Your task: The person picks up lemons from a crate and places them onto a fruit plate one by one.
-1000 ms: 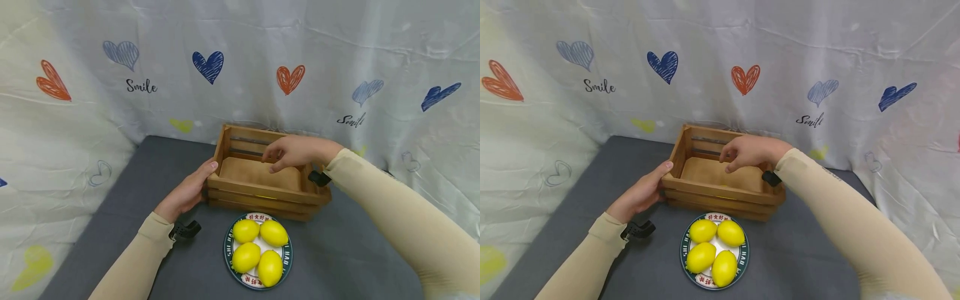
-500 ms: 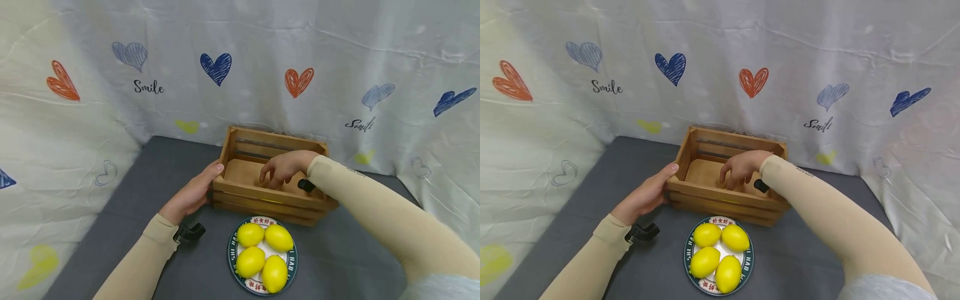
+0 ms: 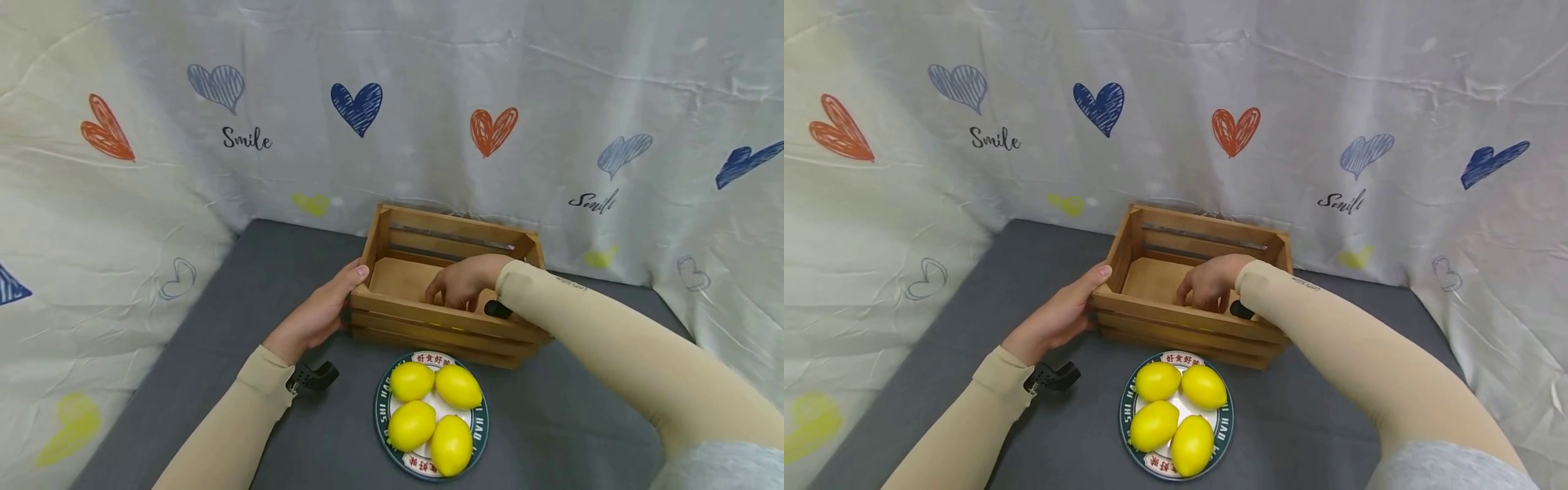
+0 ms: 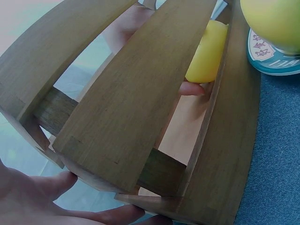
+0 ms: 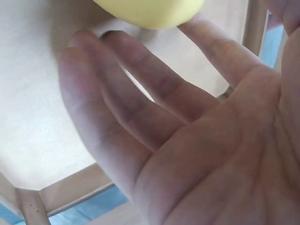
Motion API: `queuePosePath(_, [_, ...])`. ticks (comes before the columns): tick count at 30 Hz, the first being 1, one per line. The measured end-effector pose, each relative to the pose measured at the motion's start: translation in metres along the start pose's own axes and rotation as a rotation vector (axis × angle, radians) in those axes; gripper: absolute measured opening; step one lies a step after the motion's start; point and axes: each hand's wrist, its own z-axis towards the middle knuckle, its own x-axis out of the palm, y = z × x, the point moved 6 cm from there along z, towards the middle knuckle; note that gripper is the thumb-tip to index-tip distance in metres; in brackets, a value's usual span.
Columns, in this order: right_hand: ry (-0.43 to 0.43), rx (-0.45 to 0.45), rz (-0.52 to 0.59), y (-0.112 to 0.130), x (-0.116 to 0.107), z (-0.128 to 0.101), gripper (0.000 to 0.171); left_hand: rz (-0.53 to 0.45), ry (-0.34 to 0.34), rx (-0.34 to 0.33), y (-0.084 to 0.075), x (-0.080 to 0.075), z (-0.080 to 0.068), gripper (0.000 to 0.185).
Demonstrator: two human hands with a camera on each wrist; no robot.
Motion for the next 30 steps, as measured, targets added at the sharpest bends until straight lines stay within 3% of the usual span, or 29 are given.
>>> queuePosePath(10, [0.035, -0.022, 0.043, 0.003, 0.005, 0.003, 0.048, 0.0, 0.011, 0.005, -0.001, -0.002, 0.0, 0.086])
queuePosePath(15, [0.002, -0.02, -0.011, 0.003, 0.001, 0.0, 0.054, -0.01, 0.008, 0.002, 0.0, -0.001, 0.0, 0.087])
queuePosePath(19, [-0.069, -0.009, -0.058, 0.001, -0.005, -0.013, 0.055, -0.008, 0.016, 0.007, -0.001, 0.002, 0.001, 0.087])
queuePosePath(26, [-0.153, -0.011, -0.051, 0.0, -0.013, -0.044, 0.041, -0.004, 0.018, 0.003, 0.0, 0.0, 0.0, 0.085])
queuePosePath(30, [-0.194, -0.027, -0.067, -0.001, -0.017, -0.067, 0.045, 0.007, 0.019, 0.007, 0.0, 0.0, 0.001, 0.084])
